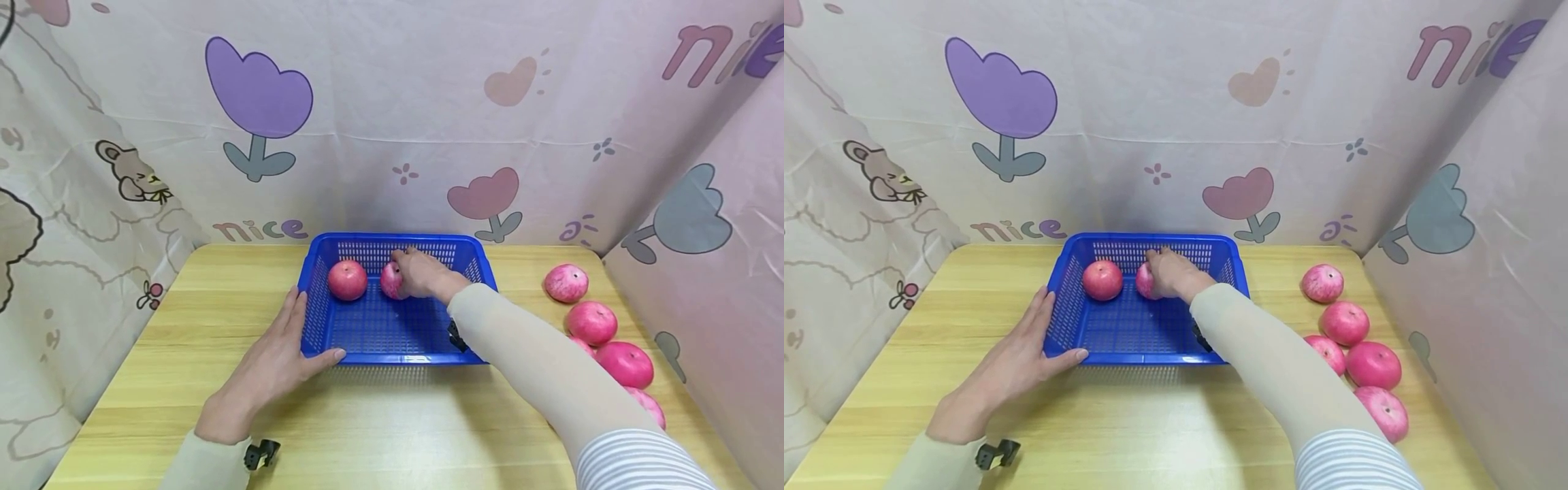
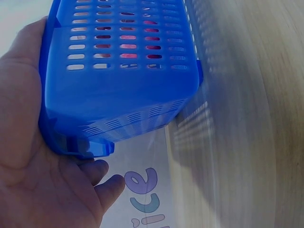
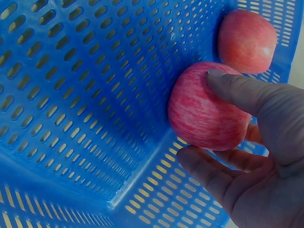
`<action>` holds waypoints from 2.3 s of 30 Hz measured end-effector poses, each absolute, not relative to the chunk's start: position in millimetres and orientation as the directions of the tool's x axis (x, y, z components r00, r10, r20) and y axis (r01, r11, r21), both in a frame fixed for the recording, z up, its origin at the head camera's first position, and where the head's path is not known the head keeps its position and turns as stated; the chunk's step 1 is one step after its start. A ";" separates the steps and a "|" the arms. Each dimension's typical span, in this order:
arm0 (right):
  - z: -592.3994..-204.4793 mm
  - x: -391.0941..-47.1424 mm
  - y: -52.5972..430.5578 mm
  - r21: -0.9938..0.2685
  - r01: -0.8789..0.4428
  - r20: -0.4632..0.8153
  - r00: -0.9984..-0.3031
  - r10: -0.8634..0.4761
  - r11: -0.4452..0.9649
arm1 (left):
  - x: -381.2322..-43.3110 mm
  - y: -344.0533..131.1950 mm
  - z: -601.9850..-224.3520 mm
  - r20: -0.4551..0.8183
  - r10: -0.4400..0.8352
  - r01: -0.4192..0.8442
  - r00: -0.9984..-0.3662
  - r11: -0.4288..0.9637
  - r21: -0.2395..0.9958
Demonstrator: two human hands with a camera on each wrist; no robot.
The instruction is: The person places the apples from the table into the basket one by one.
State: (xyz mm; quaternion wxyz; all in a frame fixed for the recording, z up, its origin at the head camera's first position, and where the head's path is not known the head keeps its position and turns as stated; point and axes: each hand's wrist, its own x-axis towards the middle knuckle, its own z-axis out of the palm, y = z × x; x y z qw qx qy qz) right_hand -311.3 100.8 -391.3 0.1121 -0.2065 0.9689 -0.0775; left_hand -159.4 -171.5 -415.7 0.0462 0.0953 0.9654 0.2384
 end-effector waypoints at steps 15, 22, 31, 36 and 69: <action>-390.7 -311.5 102.5 -0.196 -0.393 -0.190 -0.884 -0.428 0.899 | -158.5 -171.2 -416.5 -0.040 0.204 0.162 -0.978 0.868 0.468; -391.3 -312.1 102.2 -0.190 -0.397 -0.179 -0.885 -0.429 0.898 | -158.6 -171.1 -416.2 -0.042 0.200 0.158 -0.979 0.870 0.467; -392.8 -313.1 101.5 -0.181 -0.395 -0.174 -0.888 -0.425 0.901 | -158.4 -171.3 -414.7 -0.057 0.203 0.154 -0.978 0.873 0.463; -393.3 -313.2 101.6 -0.180 -0.389 -0.176 -0.891 -0.419 0.903 | -157.9 -171.1 -413.8 -0.063 0.202 0.150 -0.977 0.873 0.464; -394.4 -311.8 102.8 -0.197 -0.393 -0.166 -0.890 -0.426 0.898 | -157.3 -169.8 -412.4 -0.039 0.212 0.171 -0.977 0.874 0.456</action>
